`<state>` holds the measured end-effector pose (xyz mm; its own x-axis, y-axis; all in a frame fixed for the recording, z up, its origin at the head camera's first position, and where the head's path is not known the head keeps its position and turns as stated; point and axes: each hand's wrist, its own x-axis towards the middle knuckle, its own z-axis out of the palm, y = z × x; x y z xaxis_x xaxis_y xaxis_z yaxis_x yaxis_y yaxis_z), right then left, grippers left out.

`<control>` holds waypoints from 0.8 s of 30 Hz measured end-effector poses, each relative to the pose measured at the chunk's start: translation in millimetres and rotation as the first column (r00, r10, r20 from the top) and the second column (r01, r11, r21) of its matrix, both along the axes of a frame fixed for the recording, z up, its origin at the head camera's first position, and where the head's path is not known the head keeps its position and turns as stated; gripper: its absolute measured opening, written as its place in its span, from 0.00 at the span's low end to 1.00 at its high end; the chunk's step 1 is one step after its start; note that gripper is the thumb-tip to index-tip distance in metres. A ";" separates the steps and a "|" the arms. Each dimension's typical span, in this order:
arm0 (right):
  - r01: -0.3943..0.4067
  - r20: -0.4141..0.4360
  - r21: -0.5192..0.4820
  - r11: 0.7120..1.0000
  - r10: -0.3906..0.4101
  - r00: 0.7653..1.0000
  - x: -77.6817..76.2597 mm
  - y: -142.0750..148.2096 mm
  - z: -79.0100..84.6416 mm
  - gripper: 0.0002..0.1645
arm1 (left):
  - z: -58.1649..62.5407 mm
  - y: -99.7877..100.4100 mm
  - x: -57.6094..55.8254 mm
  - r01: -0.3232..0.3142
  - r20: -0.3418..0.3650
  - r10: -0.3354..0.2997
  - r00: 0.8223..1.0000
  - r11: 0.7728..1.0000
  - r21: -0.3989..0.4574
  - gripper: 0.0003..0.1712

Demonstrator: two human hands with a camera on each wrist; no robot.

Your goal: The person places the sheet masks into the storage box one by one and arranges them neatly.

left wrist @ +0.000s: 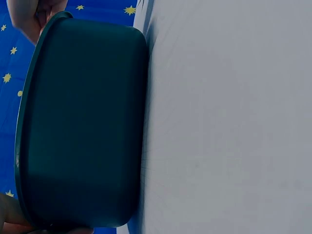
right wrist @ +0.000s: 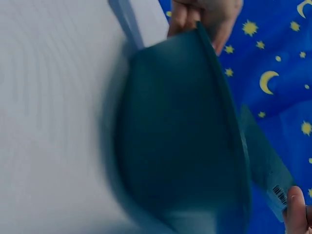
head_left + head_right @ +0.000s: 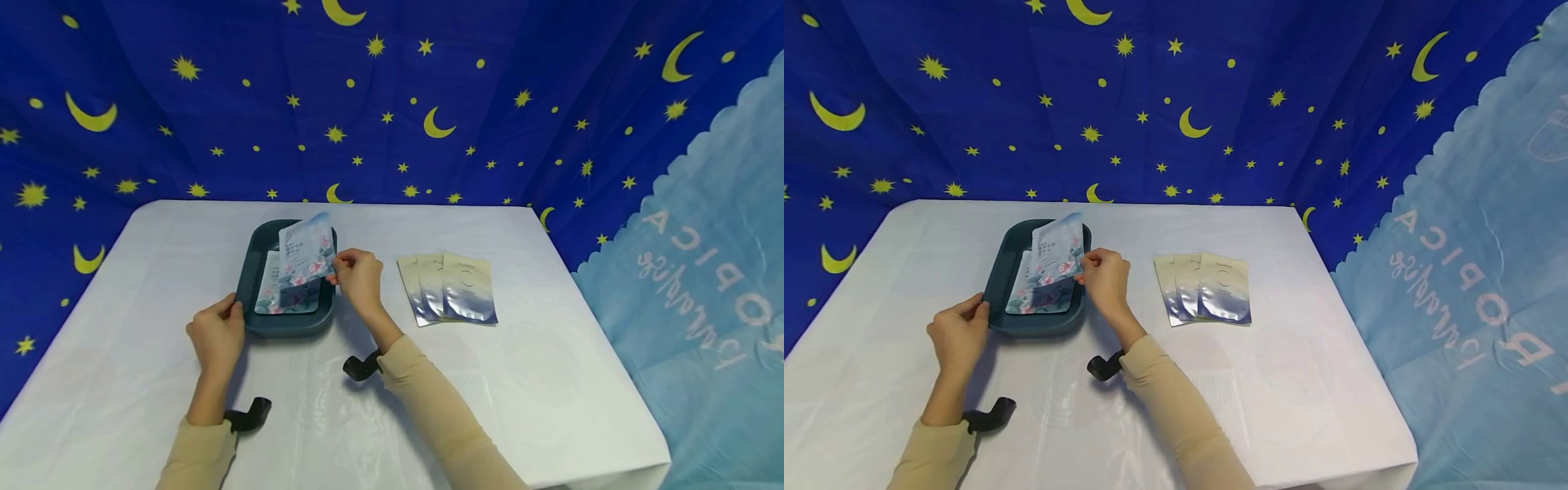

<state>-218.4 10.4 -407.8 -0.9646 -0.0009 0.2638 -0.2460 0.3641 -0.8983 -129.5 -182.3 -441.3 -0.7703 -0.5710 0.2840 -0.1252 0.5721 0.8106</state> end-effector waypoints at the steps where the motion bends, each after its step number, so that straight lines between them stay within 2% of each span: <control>1: 0.000 -0.008 0.038 0.999 0.000 1.000 0.7 -4.3 -1.5 0.06 | 0.2 0.0 0.1 0.001 -0.001 -0.001 1.000 1.000 0.001 0.14; 7: -0.019 -0.052 0.227 0.974 0.032 0.998 7.1 -26.5 -9.5 0.07 | 1.0 0.2 1.0 0.000 -0.007 0.000 1.000 1.000 0.002 0.14; 11: -0.045 -0.074 0.295 0.955 0.070 0.995 11.5 -33.0 -11.3 0.06 | 0.5 0.5 0.5 0.001 -0.012 -0.001 1.000 1.000 -0.005 0.14; 15: -0.068 -0.096 0.380 0.923 0.112 0.989 14.3 -32.2 -10.3 0.08 | 0.0 0.7 0.0 -0.002 -0.019 0.002 1.000 1.000 -0.013 0.14; 19: -0.112 -0.048 0.428 0.897 0.146 0.988 16.6 -27.5 -4.9 0.10 | 0.1 0.0 0.0 -0.005 -0.012 0.005 1.000 1.000 -0.007 0.14; 24: -0.162 0.030 0.391 0.906 0.163 0.986 17.3 -9.4 7.4 0.14 | 0.9 -0.3 0.1 -0.007 0.021 0.006 1.000 1.000 0.006 0.15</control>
<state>-201.1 0.9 -400.4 -0.9414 -0.2613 0.2132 -0.3343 0.6403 -0.6915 -129.5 -182.6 -440.3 -0.7724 -0.5775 0.2644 -0.1460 0.5665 0.8110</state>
